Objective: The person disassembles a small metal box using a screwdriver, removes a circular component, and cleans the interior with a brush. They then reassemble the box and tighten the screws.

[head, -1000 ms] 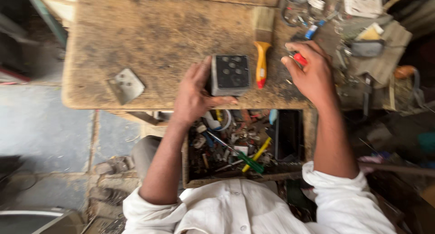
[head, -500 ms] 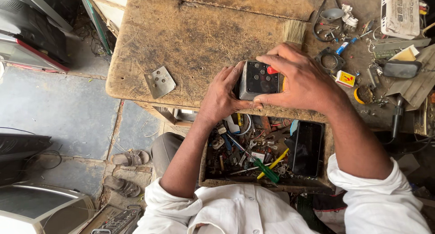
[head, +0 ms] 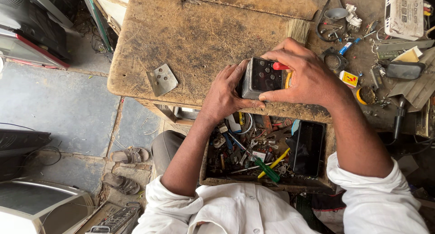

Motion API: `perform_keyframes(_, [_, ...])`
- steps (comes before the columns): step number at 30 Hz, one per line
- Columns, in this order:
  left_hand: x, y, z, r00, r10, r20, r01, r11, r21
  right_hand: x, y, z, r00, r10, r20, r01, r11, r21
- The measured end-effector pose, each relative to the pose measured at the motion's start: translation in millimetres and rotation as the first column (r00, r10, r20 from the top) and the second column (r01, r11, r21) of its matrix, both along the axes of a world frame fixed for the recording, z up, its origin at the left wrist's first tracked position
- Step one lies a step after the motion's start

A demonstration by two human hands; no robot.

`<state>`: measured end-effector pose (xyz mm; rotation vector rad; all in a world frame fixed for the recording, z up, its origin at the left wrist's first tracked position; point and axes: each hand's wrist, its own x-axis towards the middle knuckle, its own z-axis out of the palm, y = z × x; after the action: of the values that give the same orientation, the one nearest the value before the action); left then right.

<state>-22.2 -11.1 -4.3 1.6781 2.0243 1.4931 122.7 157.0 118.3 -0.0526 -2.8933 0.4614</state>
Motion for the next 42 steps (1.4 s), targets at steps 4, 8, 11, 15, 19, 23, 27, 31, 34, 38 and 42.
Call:
perform_keyframes(4, [1,1,-1,1.000,0.009,-0.012,-0.009,0.999,0.035,6,-1,6,1.000,0.005,0.025,-0.004,1.000,-0.018])
perform_keyframes(8, [2,2,-2,0.998,0.027,-0.058,-0.023,0.997,0.075,13,-2,10,0.998,0.036,-0.044,-0.035,0.999,0.002])
perform_keyframes(11, [1,2,-2,0.998,-0.004,0.068,0.008,0.999,-0.050,14,-3,10,1.000,-0.010,-0.014,0.010,1.000,0.002])
perform_keyframes(15, [1,1,-1,1.000,0.011,0.003,-0.011,1.000,0.000,12,-4,12,0.998,0.038,-0.053,-0.038,0.999,-0.006])
perform_keyframes(19, [2,1,0,0.999,-0.001,0.037,0.001,1.000,-0.014,11,-5,16,0.998,0.034,-0.052,-0.034,0.999,-0.016])
perform_keyframes(23, [1,2,-3,1.000,-0.003,0.010,0.003,1.000,-0.003,12,-6,16,0.999,-0.035,0.018,0.035,0.999,-0.020])
perform_keyframes(27, [1,3,-8,1.000,0.005,0.012,-0.005,1.000,0.003,10,-1,12,0.999,-0.027,0.046,0.027,1.000,0.002])
perform_keyframes(31, [0,3,-11,0.999,0.018,-0.029,-0.018,1.000,0.026,7,2,9,0.997,-0.041,0.066,0.043,0.999,-0.032])
perform_keyframes(34, [0,4,-11,1.000,0.016,-0.017,-0.016,1.000,-0.009,5,0,9,0.990,-0.082,0.113,0.086,0.996,-0.030])
perform_keyframes(38, [1,4,-8,0.997,0.037,-0.074,-0.036,0.999,0.009,5,-4,10,0.982,-0.110,0.154,0.115,0.993,-0.023])
perform_keyframes(42, [6,-2,-4,0.994,0.043,-0.103,-0.036,0.997,0.069,14,-12,11,0.995,-0.057,0.084,0.063,0.996,-0.067])
